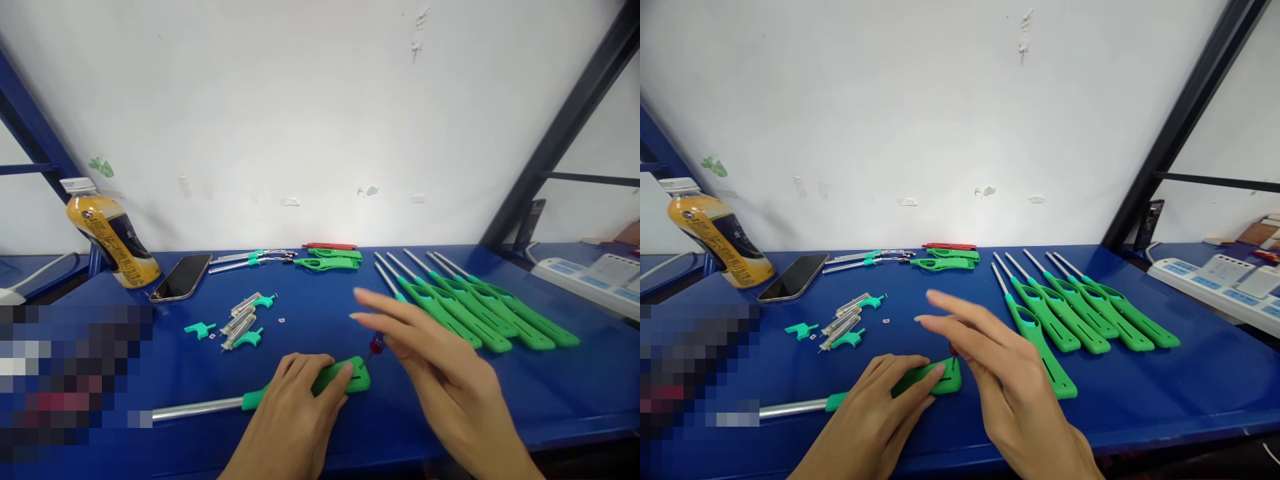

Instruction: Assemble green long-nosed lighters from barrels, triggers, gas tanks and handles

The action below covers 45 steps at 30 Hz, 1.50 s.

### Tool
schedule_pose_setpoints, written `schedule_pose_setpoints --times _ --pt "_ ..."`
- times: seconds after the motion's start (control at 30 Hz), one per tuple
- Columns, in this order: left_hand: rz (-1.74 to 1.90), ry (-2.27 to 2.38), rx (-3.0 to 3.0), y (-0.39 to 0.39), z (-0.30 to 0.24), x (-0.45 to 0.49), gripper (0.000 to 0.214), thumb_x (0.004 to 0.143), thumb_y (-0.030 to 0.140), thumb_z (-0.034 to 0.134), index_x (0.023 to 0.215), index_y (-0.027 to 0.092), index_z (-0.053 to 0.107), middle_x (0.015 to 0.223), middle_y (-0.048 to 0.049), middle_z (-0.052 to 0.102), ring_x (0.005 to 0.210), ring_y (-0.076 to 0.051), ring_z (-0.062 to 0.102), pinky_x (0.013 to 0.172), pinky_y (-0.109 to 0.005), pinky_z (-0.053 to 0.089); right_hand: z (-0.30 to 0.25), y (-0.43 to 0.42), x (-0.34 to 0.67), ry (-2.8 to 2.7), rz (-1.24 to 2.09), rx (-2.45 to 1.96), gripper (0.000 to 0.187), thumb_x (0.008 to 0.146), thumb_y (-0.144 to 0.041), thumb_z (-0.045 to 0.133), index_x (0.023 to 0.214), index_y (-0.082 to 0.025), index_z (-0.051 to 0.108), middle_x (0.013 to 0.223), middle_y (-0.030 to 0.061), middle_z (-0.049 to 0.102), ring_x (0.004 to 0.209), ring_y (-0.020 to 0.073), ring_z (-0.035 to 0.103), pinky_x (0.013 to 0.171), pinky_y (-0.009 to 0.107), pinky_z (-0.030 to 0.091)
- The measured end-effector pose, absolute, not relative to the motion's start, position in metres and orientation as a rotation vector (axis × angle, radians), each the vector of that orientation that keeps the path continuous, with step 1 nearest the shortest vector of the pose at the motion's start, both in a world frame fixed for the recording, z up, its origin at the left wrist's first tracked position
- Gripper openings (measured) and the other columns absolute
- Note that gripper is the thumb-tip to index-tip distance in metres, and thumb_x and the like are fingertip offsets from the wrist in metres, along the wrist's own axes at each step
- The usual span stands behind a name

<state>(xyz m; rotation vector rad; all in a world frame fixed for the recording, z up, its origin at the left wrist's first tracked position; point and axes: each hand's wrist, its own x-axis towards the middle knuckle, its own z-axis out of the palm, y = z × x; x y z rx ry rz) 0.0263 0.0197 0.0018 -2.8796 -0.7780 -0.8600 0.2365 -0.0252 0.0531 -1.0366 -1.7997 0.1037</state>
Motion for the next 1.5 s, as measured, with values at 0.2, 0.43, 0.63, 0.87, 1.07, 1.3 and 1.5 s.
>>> schedule_pose_setpoints --times 0.2,0.43,0.63,0.87,1.07,1.3,1.5 --pt "-0.881 -0.767 -2.858 0.021 0.000 0.026 0.039 0.101 0.010 0.057 0.139 0.018 0.061 0.115 -0.0125 0.072 0.094 -0.029 0.070 0.077 -0.045 0.064 0.052 -0.019 0.229 -1.630 0.005 -1.019 0.036 0.101 -0.011 0.067 0.129 -0.033 0.075 0.094 -0.0017 0.070 0.081 0.0111 0.070 0.073 0.021 0.058" --pt "-0.898 -0.748 -2.841 0.019 0.000 0.025 0.036 0.103 0.012 0.053 0.138 0.017 0.062 0.113 -0.0125 0.073 0.091 -0.027 0.070 0.075 -0.044 0.064 0.054 -0.024 0.235 -1.702 0.122 -1.084 0.045 0.109 -0.012 0.051 0.143 -0.038 0.065 0.129 0.0000 0.073 0.112 0.0145 0.072 0.094 0.025 0.060" --pt "-0.885 -0.733 -2.838 0.023 -0.003 0.023 0.037 0.105 0.012 0.051 0.140 0.018 0.061 0.113 -0.0121 0.073 0.092 -0.026 0.071 0.075 -0.043 0.065 0.052 -0.018 0.231 -1.587 0.004 -1.101 0.034 0.100 -0.017 0.072 0.128 -0.036 0.076 0.092 -0.0030 0.072 0.083 0.0124 0.070 0.077 0.022 0.059" --pt "-0.955 -0.634 -2.711 0.028 -0.007 0.024 0.032 0.110 0.018 0.041 0.132 0.019 0.065 0.105 -0.0110 0.076 0.085 -0.024 0.075 0.069 -0.038 0.066 0.049 -0.020 0.233 -1.730 0.139 -1.034 0.048 0.109 -0.013 0.050 0.148 -0.037 0.061 0.137 0.0024 0.070 0.123 0.0158 0.069 0.099 0.024 0.060" --pt "-0.876 -0.625 -2.698 0.030 -0.011 0.022 0.034 0.110 0.017 0.042 0.136 0.021 0.064 0.110 -0.0100 0.076 0.090 -0.024 0.076 0.073 -0.038 0.066 0.056 -0.019 0.230 -1.630 0.161 -0.988 0.039 0.103 -0.012 0.063 0.131 -0.037 0.074 0.099 -0.0033 0.078 0.087 0.0100 0.075 0.077 0.015 0.061" --pt "-0.801 -0.626 -2.681 0.034 -0.016 0.019 0.037 0.111 0.020 0.041 0.142 0.022 0.061 0.115 -0.0103 0.077 0.096 -0.025 0.077 0.077 -0.037 0.065 0.050 -0.015 0.230 -1.601 0.076 -0.984 0.034 0.100 -0.016 0.071 0.129 -0.034 0.075 0.091 -0.0031 0.072 0.080 0.0101 0.070 0.074 0.019 0.059" --pt "-0.904 -0.586 -2.620 0.034 -0.012 0.023 0.037 0.111 0.018 0.037 0.134 0.021 0.065 0.105 -0.0091 0.079 0.086 -0.023 0.078 0.071 -0.035 0.064 0.041 -0.018 0.232 -1.585 0.131 -0.965 0.044 0.106 -0.013 0.059 0.141 -0.036 0.067 0.107 -0.0004 0.075 0.094 0.0130 0.072 0.081 0.024 0.061"
